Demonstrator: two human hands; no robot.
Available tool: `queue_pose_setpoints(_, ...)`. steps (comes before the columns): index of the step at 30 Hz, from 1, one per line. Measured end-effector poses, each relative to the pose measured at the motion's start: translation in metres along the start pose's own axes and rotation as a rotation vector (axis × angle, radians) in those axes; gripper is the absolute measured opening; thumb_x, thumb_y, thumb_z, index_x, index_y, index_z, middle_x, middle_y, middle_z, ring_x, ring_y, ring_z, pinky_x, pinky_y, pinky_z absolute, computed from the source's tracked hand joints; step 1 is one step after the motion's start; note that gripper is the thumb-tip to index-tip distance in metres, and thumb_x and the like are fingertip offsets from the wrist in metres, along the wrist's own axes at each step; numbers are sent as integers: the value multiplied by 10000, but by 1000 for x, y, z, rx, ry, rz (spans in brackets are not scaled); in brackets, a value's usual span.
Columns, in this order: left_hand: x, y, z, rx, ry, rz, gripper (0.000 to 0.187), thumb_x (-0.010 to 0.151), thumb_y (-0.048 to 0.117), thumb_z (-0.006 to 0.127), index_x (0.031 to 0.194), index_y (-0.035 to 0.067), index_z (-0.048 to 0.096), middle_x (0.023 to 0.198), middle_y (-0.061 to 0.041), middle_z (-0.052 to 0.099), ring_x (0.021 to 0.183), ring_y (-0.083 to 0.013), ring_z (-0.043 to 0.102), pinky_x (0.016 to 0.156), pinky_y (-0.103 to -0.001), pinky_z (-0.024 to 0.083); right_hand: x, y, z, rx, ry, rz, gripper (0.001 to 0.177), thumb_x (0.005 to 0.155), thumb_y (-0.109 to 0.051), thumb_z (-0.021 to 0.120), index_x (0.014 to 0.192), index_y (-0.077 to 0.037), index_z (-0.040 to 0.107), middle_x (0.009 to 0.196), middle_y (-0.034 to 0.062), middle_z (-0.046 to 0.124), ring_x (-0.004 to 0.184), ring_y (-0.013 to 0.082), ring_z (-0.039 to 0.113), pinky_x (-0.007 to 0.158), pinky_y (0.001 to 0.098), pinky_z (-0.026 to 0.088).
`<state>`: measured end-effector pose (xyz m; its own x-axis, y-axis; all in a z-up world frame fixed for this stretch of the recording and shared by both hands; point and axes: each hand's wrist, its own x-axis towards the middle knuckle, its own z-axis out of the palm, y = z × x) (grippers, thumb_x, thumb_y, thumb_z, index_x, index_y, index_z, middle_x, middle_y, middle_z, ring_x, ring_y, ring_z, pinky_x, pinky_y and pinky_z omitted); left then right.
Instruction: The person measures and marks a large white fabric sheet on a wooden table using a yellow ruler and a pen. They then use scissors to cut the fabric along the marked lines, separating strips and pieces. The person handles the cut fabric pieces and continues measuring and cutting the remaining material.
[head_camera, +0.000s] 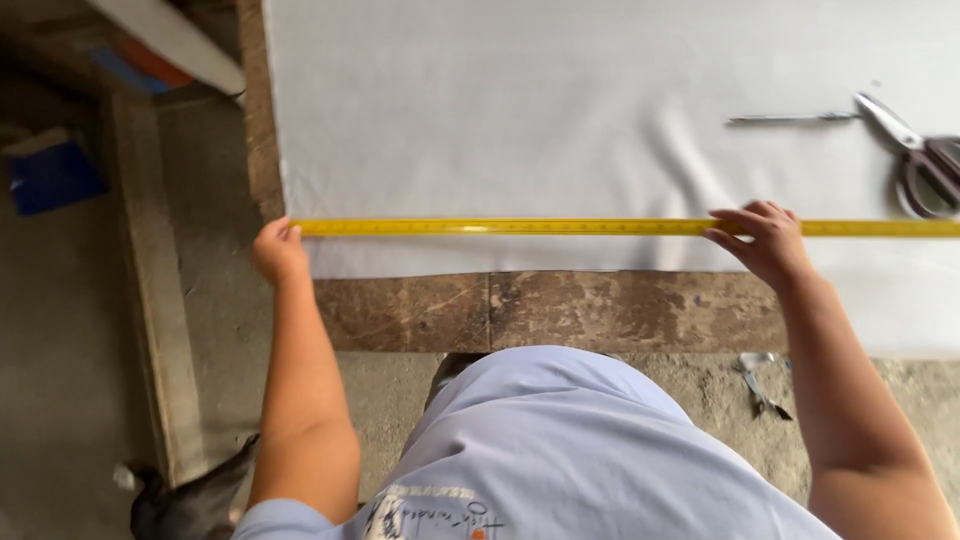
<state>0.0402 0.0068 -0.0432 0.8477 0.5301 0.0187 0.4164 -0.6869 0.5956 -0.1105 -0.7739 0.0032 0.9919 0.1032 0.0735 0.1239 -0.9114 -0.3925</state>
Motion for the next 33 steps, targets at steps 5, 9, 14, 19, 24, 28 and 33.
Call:
queue_pose_setpoints(5, 4, 10, -1, -15, 4, 17, 287, 805, 86, 902, 1060, 177, 804, 970, -83, 773, 952, -249, 747, 813, -324, 607, 15, 15, 3, 80, 148, 31, 335, 857, -355, 863, 1176, -292, 785, 1089, 81, 684, 1050, 359, 661, 937, 488, 501)
queue_pose_setpoints(9, -4, 24, -13, 5, 11, 50, 285, 800, 85, 896, 1059, 161, 805, 959, -44, 778, 876, -167, 739, 760, -275, 606, 32, 56, -13, 47, 302, 5, 244, 937, -158, 846, 1172, -180, 782, 1163, 139, 659, 1055, 371, 610, 935, 482, 505)
queue_pose_setpoints(14, -9, 36, -13, -130, 13, 119, 331, 795, -25, 859, 1110, 48, 789, 997, -107, 781, 881, -146, 757, 791, -265, 615, 78, 96, -22, -1, 336, 97, 242, 969, -28, 753, 1206, -80, 756, 1243, 193, 677, 1154, 401, 568, 955, 523, 503)
queue_pose_setpoints(19, -19, 61, -20, -93, 17, -162, 284, 820, 17, 844, 1088, 78, 771, 988, -75, 783, 872, -112, 760, 769, -243, 633, 124, 111, -14, -115, -106, 208, 399, 946, -113, 691, 1342, -77, 654, 1370, 133, 593, 1334, 350, 495, 1190, 555, 266)
queue_pose_setpoints(24, -25, 74, -21, -81, 51, -206, 274, 809, 5, 846, 1062, 84, 777, 955, -66, 785, 859, -99, 767, 774, -226, 646, 121, 128, -31, 115, 88, 302, 236, 921, -47, 631, 1126, -164, 633, 996, 55, 648, 877, 247, 593, 761, 376, 458)
queue_pose_setpoints(28, -25, 71, -22, -106, 55, -192, 293, 790, -18, 840, 1058, 85, 780, 956, -62, 788, 864, -88, 775, 786, -201, 666, 93, 96, -112, 1403, 609, 807, 251, 934, 24, 584, 1141, -87, 672, 819, 83, 659, 764, 178, 712, 818, 366, 701)
queue_pose_setpoints(33, -34, 82, -25, -88, 66, -225, 266, 820, 2, 827, 1063, 100, 779, 945, -47, 789, 854, -91, 778, 794, -208, 672, 9, 117, -96, 1404, 613, 591, 165, 957, -76, 636, 1099, -124, 568, 851, 38, 586, 782, 146, 624, 871, 335, 609)
